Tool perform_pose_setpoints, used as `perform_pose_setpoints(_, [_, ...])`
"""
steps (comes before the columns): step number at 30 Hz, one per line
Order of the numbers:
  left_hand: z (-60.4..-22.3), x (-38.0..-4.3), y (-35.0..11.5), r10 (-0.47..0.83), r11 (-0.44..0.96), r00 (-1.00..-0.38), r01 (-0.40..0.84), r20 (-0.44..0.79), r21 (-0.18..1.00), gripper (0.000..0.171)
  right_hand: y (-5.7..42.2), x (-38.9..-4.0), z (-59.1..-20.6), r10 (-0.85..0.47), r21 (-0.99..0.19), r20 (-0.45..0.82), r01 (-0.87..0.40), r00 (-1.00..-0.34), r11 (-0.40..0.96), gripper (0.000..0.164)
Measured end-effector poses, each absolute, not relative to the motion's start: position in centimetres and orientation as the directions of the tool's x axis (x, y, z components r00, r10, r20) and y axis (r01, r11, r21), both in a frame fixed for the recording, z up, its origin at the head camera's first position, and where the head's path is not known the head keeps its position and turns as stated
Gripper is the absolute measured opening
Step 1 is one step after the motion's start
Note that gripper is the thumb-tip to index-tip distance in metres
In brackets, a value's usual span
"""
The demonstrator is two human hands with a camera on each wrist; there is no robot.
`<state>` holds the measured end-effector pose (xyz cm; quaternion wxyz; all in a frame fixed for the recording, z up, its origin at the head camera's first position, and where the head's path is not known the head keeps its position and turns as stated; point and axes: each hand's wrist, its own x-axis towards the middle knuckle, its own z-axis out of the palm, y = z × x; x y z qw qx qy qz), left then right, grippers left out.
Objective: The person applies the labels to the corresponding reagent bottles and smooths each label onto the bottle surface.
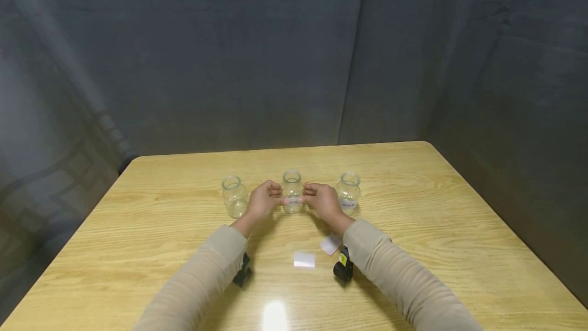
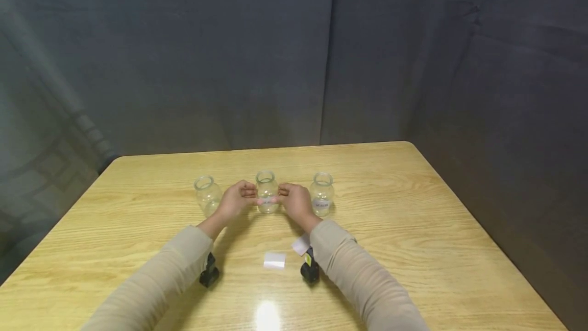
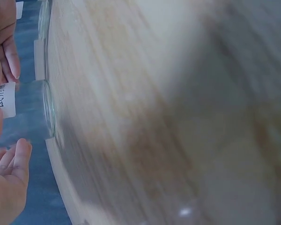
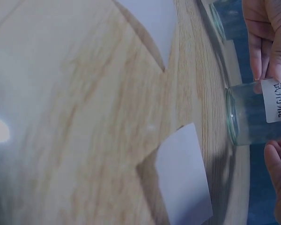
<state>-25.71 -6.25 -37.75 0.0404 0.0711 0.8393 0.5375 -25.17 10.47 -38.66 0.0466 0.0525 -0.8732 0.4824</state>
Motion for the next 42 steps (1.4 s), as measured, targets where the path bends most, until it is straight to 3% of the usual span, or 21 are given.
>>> perform_pose_setpoints(22, [-37.4,-25.1,-6.5,0.149,0.445,-0.989,0.072,0.005,0.892,0.046,10.7,-24.1,-38.2,-0.087,-0.823,0.161,-0.183,-0.983,0.538,0.039])
perform_pose_setpoints(30, [-37.4,-23.7,-7.0,0.131,0.431,-0.991,0.024,-0.036,0.902,0.04,12.2,-22.4,-37.6,-0.122,-0.841,0.153,-0.195,-0.981,0.505,0.034])
perform_pose_setpoints(42, [-37.2,-21.6,-4.1,0.358,0.352,-0.933,0.1,-0.035,0.931,0.034,16.0,-20.2,-37.6,-0.162,-0.79,0.147,-0.214,-0.976,0.574,0.031])
